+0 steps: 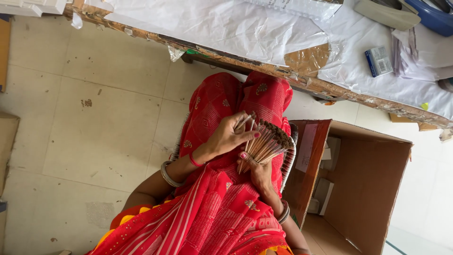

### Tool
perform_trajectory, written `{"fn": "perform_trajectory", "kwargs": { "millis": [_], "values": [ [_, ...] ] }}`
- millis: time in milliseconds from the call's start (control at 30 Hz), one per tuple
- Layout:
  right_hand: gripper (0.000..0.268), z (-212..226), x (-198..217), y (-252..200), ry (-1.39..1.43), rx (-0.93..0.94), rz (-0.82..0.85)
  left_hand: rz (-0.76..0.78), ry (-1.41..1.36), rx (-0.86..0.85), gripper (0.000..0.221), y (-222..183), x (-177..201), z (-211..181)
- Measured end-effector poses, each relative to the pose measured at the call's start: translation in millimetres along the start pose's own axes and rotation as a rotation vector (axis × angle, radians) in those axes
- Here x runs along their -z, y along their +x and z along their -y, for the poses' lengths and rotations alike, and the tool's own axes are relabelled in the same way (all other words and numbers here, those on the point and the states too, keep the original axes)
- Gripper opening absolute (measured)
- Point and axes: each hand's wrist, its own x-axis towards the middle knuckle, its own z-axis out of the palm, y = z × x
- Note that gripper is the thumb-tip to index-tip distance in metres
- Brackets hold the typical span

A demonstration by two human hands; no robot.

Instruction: The person wraps a small item in bubble wrap, places it into a white box, organizes bundles of wooden sticks, seals the white box with tape from a dispenser, and places the finished packages into a larger cardboard box.

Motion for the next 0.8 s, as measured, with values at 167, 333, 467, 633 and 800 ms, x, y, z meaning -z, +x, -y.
{"fn": "perform_trajectory", "kwargs": {
  "millis": [167,333,467,633,800],
  "values": [
    [0.035,18.0,-11.1,-6.2,-0.108,0.028,-0.087,-0.02,0.114,-0.161,0.024,-6.6,-8.6,-2.4],
    [0.03,7.5,-6.0,-7.1,0.061,0.035,-0.116,-0.032,0.29,-0.084,0.025,-7.3,-3.1,17.6],
    [0.026,7.2,-4.2,-6.5,0.021,-0.049,-0.161,-0.097,0.122,-0.252,0.034,-5.3,6.9,60.7],
    [0.026,-1.6,-1.1,-5.3,0.204,-0.059,-0.12,-0.276,-0.563,0.111,0.036,3.7,17.9,22.6],
    [0.028,-24.1,6.9,10.5,0.159,-0.094,-0.059,0.012,0.062,-0.301,0.029,-13.2,-1.1,10.9]
  ]
}}
